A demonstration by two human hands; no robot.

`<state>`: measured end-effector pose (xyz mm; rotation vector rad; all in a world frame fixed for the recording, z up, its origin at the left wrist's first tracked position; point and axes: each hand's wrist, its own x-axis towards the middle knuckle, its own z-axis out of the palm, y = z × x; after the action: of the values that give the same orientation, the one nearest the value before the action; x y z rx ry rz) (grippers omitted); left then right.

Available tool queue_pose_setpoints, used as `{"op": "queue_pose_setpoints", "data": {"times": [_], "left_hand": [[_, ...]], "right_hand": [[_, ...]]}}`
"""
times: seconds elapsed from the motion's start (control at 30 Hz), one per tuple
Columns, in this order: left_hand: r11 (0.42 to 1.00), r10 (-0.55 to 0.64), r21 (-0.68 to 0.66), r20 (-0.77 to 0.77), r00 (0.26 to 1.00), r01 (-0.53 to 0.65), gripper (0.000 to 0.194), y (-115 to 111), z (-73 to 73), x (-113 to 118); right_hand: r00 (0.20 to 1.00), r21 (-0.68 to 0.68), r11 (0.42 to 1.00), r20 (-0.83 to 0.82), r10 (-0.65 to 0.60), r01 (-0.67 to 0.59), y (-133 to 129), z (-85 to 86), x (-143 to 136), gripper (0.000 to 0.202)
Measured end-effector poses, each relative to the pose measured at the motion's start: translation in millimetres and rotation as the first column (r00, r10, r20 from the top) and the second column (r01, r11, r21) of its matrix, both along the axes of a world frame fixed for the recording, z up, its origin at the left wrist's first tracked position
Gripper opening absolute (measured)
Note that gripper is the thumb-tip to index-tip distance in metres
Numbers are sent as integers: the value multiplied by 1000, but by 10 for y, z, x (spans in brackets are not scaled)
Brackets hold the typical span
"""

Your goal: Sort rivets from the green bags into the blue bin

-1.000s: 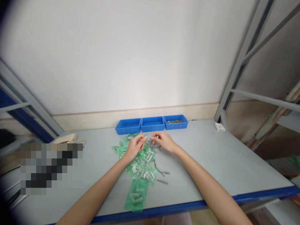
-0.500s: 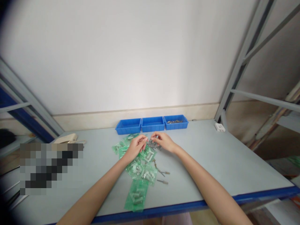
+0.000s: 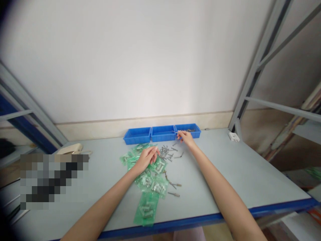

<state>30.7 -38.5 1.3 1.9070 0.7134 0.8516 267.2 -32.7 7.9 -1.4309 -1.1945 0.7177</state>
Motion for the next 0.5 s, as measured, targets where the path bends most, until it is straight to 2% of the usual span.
{"op": "queue_pose_setpoints", "data": {"times": [0.07, 0.13, 0.2, 0.27, 0.3, 0.33, 0.37, 0.4, 0.43, 0.47, 0.5], "left_hand": [[1000, -9, -6, -5, 1000, 9, 46, -1, -2, 1], [1000, -16, -10, -7, 1000, 15, 46, -3, -3, 3], [1000, -18, -14, -9, 1000, 18, 45, -5, -4, 6], [1000, -19, -15, -12, 1000, 18, 45, -5, -5, 7], [1000, -18, -16, -14, 1000, 18, 45, -5, -5, 7], [1000, -17, -17, -15, 1000, 16, 45, -3, -5, 6], [1000, -14, -16, -16, 1000, 14, 45, 0, -5, 4], [1000, -10, -15, -18, 1000, 10, 45, 4, -6, 1], [1000, -5, -11, -19, 1000, 5, 44, 8, -7, -3], [1000, 0, -8, -22, 1000, 0, 44, 14, -9, -8], [1000, 5, -4, -24, 1000, -5, 44, 20, -11, -14]], "right_hand": [[970, -15, 975, -100, -222, 222, 50, -44, 181, 44], [935, -40, 941, -106, -337, 335, 55, -82, 329, 44], [924, -35, 924, 17, -381, 381, 16, -72, 414, 46], [916, 11, 937, 205, -345, 350, -65, 7, 413, 45], [920, 23, 964, 293, -261, 266, -121, 66, 376, 44], [920, 9, 991, 370, -127, 133, -188, 131, 314, 42], [901, -55, 996, 424, 89, -73, -262, 195, 231, 39], [835, -167, 940, 432, 340, -296, -342, 252, 128, 36], [719, -291, 834, 423, 552, -469, -421, 298, 13, 34], [570, -413, 708, 420, 706, -572, -496, 330, -109, 31], [450, -499, 630, 443, 776, -595, -562, 348, -230, 30]]}}
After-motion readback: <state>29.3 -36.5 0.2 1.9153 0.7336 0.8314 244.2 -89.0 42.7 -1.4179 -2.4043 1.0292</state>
